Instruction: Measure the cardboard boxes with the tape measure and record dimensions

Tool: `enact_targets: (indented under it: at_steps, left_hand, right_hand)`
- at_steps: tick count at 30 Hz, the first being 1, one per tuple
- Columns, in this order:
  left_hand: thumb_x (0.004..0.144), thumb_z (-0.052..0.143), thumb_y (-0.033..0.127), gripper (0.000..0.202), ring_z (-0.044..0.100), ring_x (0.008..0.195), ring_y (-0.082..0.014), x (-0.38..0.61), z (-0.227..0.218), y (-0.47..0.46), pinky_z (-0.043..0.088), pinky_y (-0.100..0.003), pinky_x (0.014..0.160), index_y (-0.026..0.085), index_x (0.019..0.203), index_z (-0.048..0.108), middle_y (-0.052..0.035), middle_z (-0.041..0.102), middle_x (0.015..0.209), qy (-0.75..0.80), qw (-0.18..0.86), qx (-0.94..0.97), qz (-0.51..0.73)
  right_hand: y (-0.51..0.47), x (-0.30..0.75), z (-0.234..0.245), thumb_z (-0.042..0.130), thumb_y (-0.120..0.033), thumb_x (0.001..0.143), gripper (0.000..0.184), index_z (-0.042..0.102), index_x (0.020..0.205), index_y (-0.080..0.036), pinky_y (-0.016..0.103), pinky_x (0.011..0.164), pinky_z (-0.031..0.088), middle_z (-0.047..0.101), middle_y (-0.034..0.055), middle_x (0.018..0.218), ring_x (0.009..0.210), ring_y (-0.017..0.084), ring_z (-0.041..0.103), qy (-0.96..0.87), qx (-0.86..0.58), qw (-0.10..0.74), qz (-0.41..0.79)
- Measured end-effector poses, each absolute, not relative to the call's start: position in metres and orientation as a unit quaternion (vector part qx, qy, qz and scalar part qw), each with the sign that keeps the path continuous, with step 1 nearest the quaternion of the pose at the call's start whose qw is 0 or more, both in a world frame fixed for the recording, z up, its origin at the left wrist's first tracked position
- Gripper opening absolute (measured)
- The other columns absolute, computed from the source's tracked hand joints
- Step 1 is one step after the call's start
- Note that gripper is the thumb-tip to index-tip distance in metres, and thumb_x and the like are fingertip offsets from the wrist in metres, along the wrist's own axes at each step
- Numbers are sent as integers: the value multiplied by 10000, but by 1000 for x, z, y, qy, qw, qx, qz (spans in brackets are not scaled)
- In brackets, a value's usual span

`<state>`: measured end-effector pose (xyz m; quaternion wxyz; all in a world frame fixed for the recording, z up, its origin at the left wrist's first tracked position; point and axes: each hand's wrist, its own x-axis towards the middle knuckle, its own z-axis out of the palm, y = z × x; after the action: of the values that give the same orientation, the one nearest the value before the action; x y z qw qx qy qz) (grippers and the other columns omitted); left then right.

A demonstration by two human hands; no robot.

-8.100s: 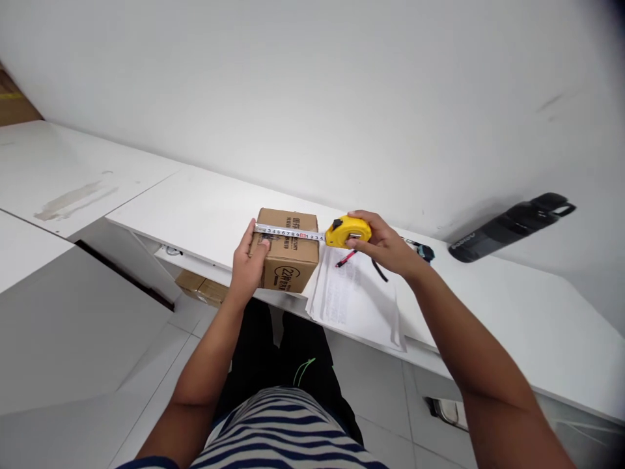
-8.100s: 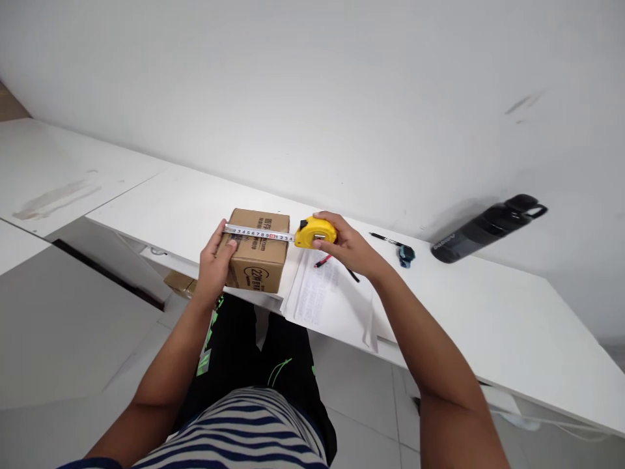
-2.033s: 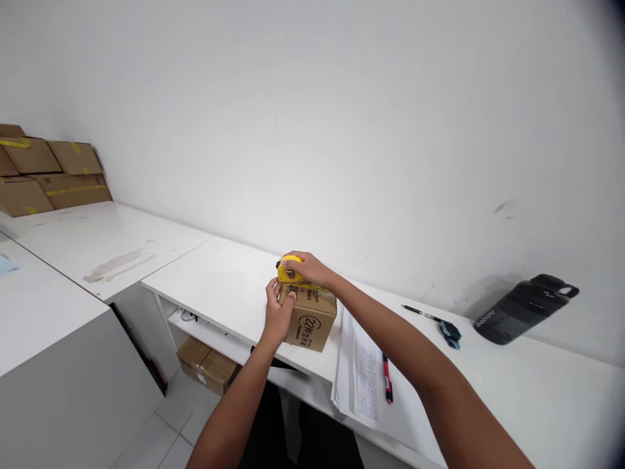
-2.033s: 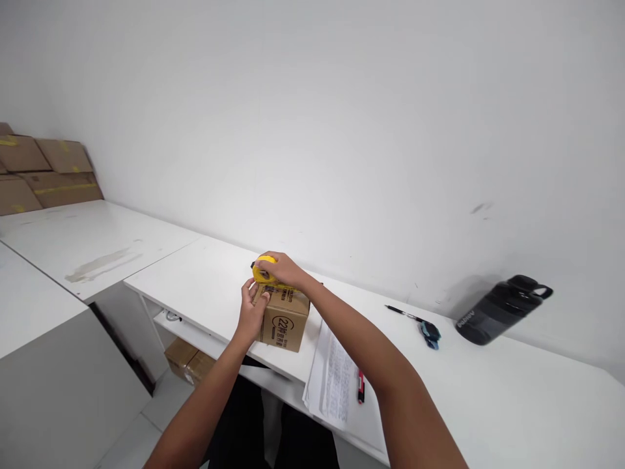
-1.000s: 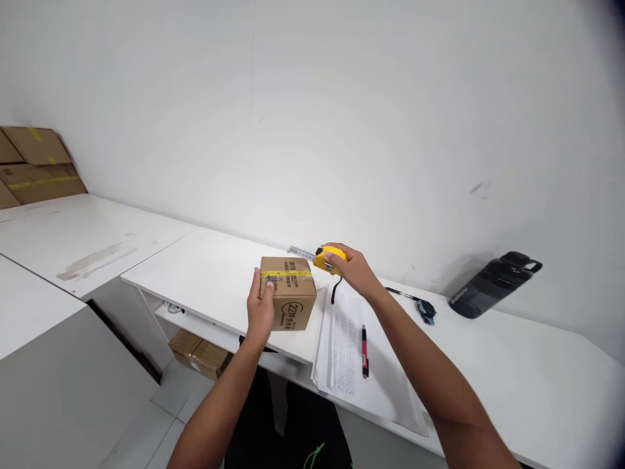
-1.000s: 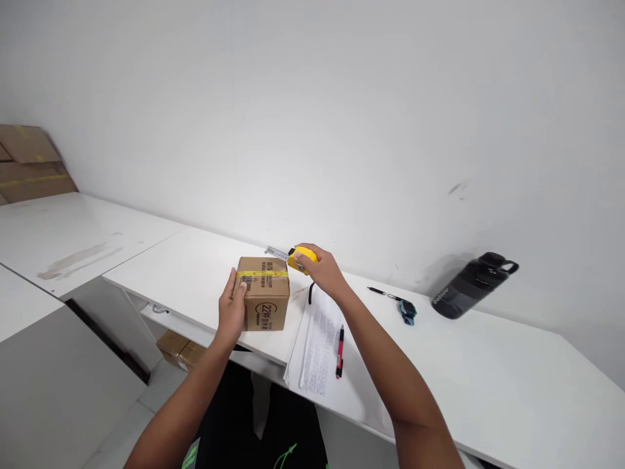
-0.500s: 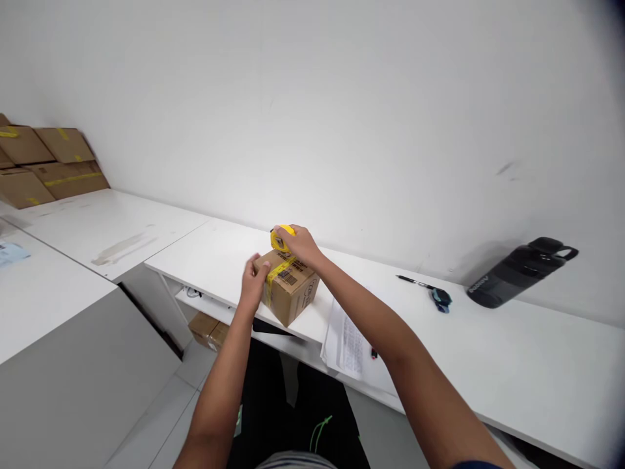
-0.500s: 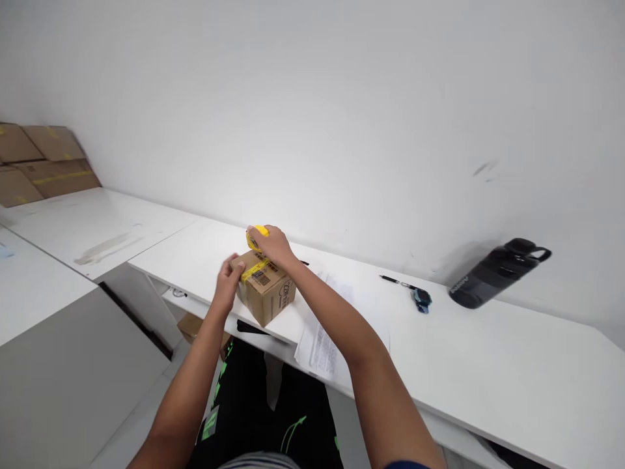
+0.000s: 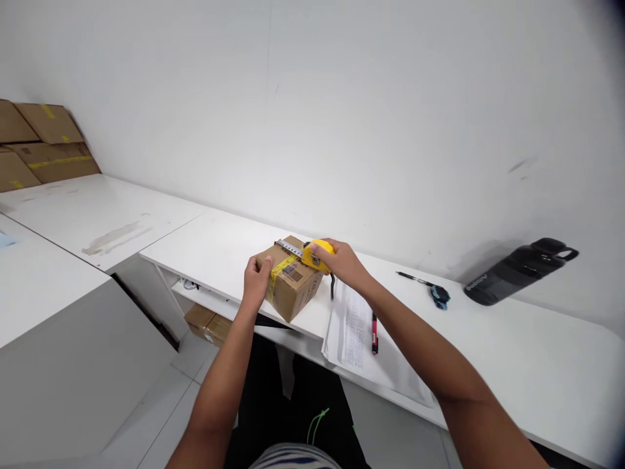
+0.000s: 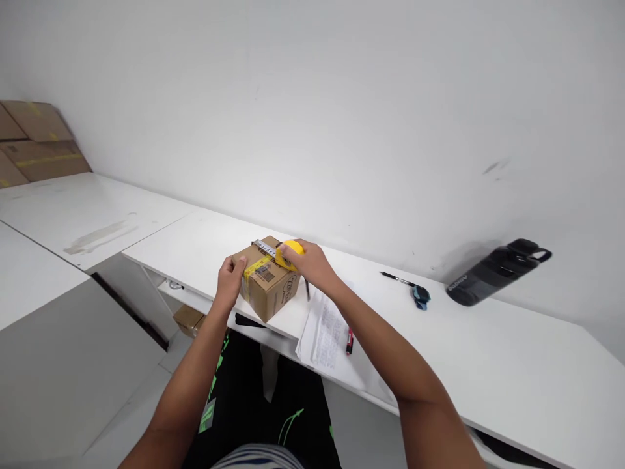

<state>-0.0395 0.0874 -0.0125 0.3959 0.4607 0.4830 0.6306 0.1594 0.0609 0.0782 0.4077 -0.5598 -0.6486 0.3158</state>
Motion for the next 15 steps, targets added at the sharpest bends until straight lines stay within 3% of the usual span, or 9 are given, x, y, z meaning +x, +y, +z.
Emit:
enact_targets:
  at_steps: [6, 15]
  left_hand:
    - [802, 623, 481, 310, 592, 768, -172, -39, -16, 90, 479, -281, 696, 185, 895, 613, -9, 636, 816, 485, 388, 460, 635]
    - [804, 614, 470, 325, 614, 860, -183, -43, -17, 88, 495, -296, 785, 177, 943, 601, -31, 652, 900, 456, 415, 453, 644]
  right_hand:
    - [23, 188, 64, 599, -599, 800, 496, 695, 1053, -184, 259, 492, 517, 683, 82, 928, 660, 159, 583, -609, -580, 435, 322]
    - [37, 190, 56, 619, -647, 761, 533, 679, 985, -168, 282, 502, 518, 662, 55, 804, 602, 152, 586, -574, -529, 506, 368]
